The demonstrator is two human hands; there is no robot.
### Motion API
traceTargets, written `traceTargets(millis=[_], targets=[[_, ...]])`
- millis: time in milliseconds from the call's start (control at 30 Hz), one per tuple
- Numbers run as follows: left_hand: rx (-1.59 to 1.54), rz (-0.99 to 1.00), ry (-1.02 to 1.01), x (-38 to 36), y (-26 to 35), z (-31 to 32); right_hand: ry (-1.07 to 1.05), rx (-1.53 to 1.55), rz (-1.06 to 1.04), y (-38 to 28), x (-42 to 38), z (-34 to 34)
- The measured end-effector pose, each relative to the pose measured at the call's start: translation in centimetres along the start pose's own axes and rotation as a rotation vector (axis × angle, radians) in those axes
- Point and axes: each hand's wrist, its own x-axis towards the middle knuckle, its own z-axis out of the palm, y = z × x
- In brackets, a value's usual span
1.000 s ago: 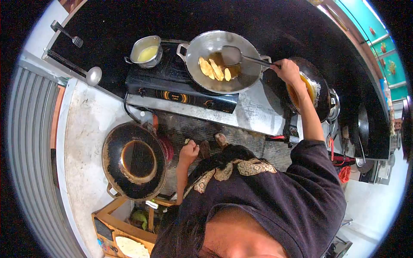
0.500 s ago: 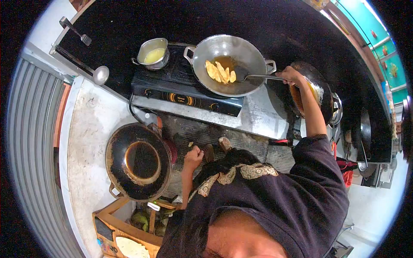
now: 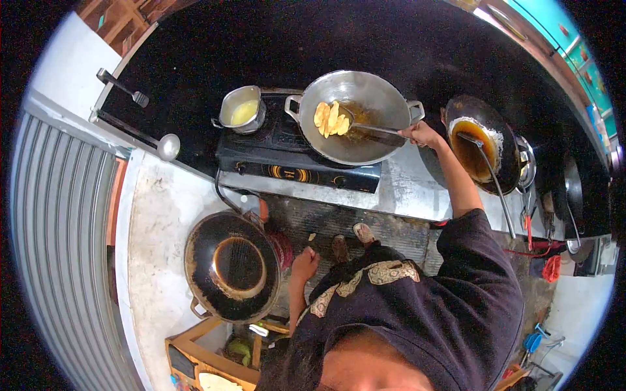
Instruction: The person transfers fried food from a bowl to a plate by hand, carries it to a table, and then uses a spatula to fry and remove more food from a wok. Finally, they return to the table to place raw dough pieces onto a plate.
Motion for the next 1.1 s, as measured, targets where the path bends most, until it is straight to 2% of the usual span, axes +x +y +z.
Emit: traceTargets(millis=[200, 333, 433, 467, 633, 967, 1100], targets=[[0.003, -0.04, -0.074, 0.1, 1.1, -0.4, 0.345, -0.448, -0.266, -0.3, 0.0, 2.6], [0.012, 0.029, -0.085, 0.5, 0.3, 0.3, 0.387, -0.534, -0.193, 0.6, 1.1, 3.5], [0.01, 0.109, -0.05, 0.9, -0.6, 1.2, 0.428, -0.498, -0.274, 2.1, 1.5, 4.3], [0.013, 0.132, -0.031, 0.9, -0.8, 1.5, 0.433, -0.512, -0.238, 1.7, 1.1, 4.6], [0.024, 0.07, -0.107, 1.0, 1.2, 0.1, 0.474, -0.523, -0.125, -1.7, -2.2, 7.3], [0.015, 0.122, -0.055, 2.0, -0.6, 1.3, 0.54, -0.602, -0.125, -4.4, -3.9, 9.0], [-0.003, 0.041, -0.113, 2.1, -0.4, 1.0, 0.529, -0.635, -0.076, -5.0, -3.9, 9.2]])
